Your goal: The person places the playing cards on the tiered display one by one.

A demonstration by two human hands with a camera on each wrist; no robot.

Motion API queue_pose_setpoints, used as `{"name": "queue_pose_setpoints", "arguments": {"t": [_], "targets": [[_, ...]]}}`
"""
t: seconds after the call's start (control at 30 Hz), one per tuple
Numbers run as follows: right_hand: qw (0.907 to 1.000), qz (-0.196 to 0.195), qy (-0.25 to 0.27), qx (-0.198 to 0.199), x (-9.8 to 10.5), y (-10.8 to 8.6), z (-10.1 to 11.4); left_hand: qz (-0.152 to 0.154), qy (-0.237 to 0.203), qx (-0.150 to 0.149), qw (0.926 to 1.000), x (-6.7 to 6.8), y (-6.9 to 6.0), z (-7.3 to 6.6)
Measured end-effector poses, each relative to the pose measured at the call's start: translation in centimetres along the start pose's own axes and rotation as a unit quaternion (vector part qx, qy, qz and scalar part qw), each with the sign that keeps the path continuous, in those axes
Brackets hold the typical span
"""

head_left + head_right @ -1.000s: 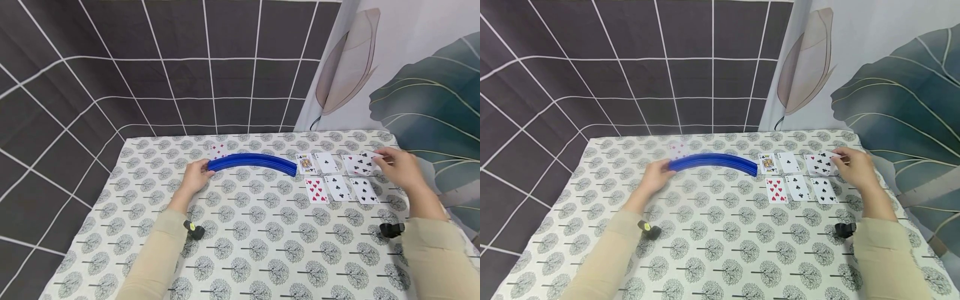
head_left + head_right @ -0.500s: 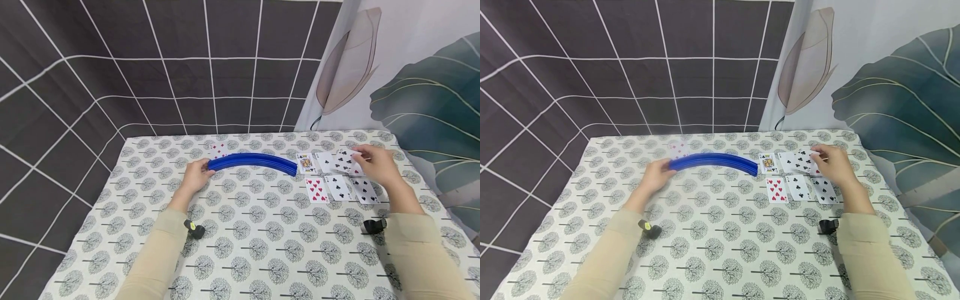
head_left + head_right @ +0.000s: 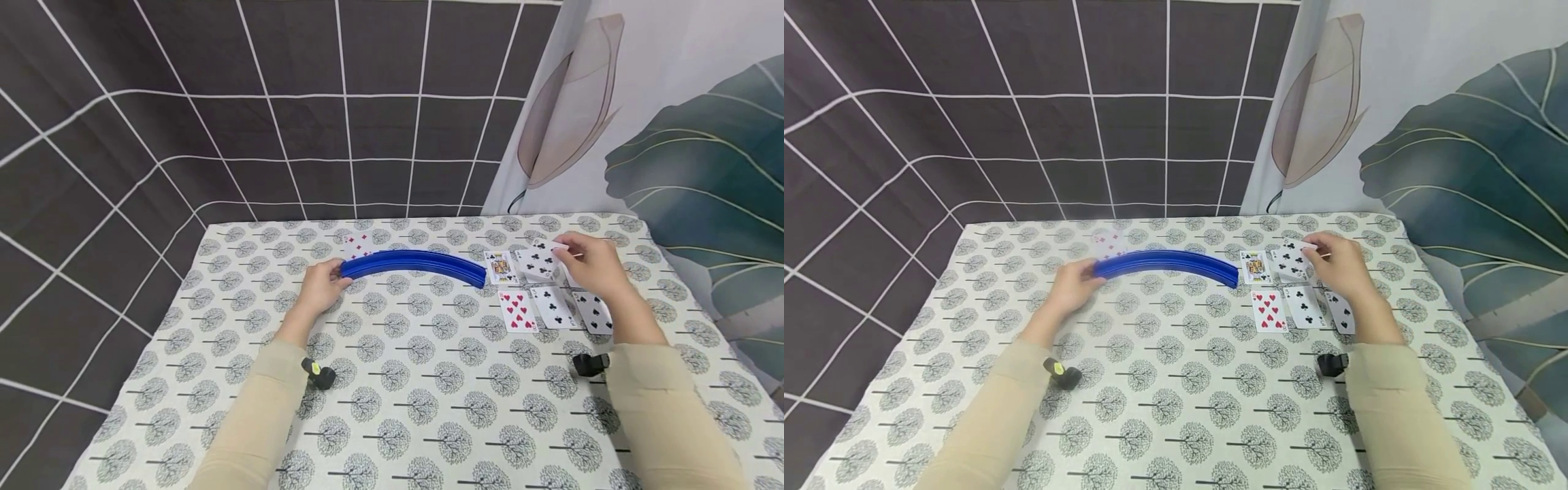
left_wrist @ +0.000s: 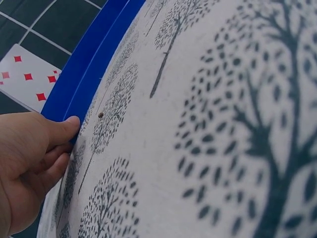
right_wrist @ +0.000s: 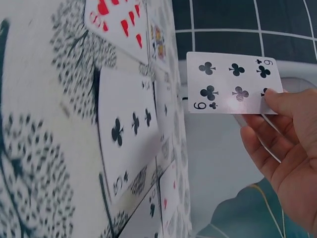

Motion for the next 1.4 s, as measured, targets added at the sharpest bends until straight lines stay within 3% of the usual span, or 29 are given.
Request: {"name": "queue_pose_setpoints", "arguments": {"t": [0.9,1.4], "targets": [[0.9992,0.024,0.029,0.017,-3.6,2.9,4.6,-0.007,-0.009,0.005,0.9999,-0.1,0.0,0.4],[0.9967,0.029,0.052,0.055,-5.8,3.7,6.5,-0.004,-0.01,0.005,0.9999,-0.2,0.1,0.2]]}}
Point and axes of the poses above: each hand's wrist, its own y-axis towards the middle knuckle, its own x-axis out of the back of the hand, z = x × y, the point moved 5 cm from there along y, towards the middle knuckle, and after that the axes turned 2 degrees about -z, right-handed, at the moved point
